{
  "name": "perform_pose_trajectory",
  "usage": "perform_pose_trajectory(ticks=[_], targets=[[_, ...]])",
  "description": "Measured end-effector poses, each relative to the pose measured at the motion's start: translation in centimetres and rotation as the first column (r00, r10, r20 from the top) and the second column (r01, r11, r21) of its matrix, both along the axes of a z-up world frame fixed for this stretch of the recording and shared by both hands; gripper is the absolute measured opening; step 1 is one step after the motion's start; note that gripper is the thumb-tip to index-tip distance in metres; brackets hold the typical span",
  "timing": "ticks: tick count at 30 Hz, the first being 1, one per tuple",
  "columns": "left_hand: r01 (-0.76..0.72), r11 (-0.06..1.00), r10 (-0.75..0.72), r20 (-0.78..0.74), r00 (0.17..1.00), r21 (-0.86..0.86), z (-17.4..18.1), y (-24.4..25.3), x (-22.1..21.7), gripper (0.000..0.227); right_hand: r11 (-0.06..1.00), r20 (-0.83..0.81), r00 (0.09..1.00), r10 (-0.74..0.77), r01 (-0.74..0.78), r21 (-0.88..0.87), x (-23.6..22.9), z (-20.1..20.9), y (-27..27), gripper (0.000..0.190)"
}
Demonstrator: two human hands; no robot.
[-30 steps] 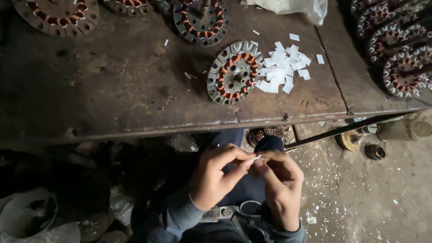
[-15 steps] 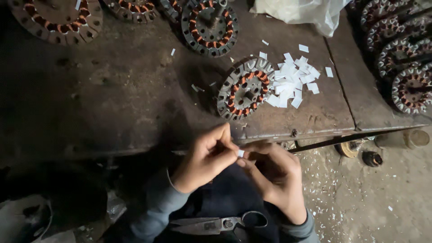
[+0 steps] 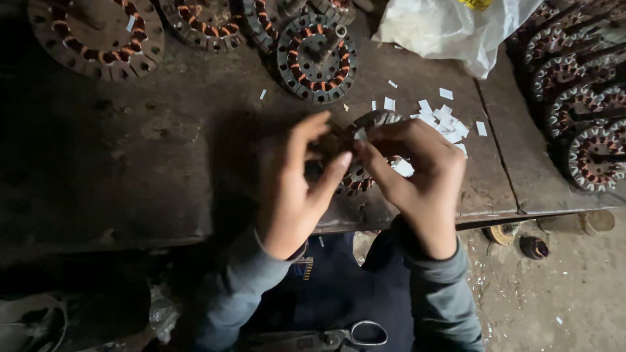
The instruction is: The person cuts small white rectangular pieces with shears and inserts them into the slots of a circular motor stator. The person repeatedly picks up pieces, cuts them to size, and places them into the stator slots on the workbench.
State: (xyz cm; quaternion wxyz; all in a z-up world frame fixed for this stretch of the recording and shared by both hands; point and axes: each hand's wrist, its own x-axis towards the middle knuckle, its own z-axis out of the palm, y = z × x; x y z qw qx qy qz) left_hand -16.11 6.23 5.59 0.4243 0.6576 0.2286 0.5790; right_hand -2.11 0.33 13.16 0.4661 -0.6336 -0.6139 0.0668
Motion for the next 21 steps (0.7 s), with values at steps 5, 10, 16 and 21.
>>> perform_pose_trajectory(ticks=[5,10,16,21], targets=[[0.222,0.964,-0.201,0.146,0.969,-0.147,-0.8,-0.5,1.9,0.040,0.999,0.126,0.991,-0.036,0.039,-0.020,0.0,0.6,-0.9,0.018],[0.234,0.971,-0.232,0.063,0.971,-0.040,-0.7,-3.3,1.6,0.042,0.983,0.248,0.952,-0.182,0.181,0.028,-1.3,1.5,-5.1,0.020],[0.251,0.965,-0.247,-0.058,0.967,0.081,1.5,-5.0,2.0,0.048,0.947,0.167,0.933,-0.319,0.311,0.077,-0.5,0.4,-8.0,0.014],[0.306,0.945,-0.293,-0.113,0.949,0.117,1.6,-5.3,2.4,0.034,0.993,-0.562,0.819,-0.115,0.101,-0.056,2.5,-1.0,-9.2,0.018]])
